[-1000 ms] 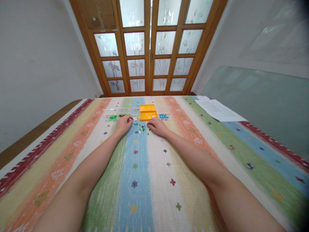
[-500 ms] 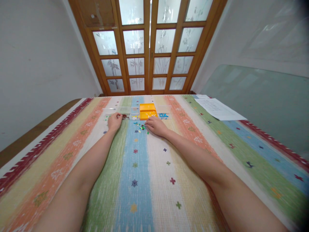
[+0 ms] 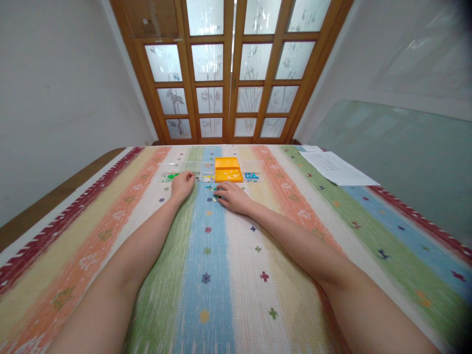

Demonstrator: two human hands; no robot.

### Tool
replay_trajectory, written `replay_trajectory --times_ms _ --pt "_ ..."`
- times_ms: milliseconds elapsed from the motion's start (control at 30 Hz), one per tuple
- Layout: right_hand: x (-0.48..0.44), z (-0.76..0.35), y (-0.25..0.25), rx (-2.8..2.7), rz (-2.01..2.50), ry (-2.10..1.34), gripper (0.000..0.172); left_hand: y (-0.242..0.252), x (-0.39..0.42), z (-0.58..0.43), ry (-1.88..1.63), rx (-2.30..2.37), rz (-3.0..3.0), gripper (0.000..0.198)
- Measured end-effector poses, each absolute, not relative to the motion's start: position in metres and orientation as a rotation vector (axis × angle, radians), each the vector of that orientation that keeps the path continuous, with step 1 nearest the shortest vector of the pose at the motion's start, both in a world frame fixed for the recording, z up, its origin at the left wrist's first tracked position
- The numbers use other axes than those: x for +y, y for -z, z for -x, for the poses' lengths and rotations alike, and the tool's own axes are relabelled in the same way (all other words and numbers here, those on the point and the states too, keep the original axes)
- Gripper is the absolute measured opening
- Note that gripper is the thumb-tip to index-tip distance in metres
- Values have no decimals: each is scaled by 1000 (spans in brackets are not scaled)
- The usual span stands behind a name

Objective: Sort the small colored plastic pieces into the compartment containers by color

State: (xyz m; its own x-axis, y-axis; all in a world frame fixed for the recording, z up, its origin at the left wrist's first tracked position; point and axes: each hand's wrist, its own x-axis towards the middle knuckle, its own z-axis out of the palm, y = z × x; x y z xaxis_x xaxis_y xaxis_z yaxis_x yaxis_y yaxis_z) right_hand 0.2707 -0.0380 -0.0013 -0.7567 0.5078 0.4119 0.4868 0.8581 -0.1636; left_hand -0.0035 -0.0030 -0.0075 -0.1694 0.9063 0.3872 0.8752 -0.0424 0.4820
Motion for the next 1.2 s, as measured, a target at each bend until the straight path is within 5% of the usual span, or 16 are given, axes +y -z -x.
replay_trajectory --times_ms 533,1200 --pt "-28 -273 7 -2421 608 -268 7 10 -8 -10 -879 1732 -2332 29" --pt "35 -357 14 -1683 1446 -151 22 -1 -26 -32 -557 1443 -2579 23"
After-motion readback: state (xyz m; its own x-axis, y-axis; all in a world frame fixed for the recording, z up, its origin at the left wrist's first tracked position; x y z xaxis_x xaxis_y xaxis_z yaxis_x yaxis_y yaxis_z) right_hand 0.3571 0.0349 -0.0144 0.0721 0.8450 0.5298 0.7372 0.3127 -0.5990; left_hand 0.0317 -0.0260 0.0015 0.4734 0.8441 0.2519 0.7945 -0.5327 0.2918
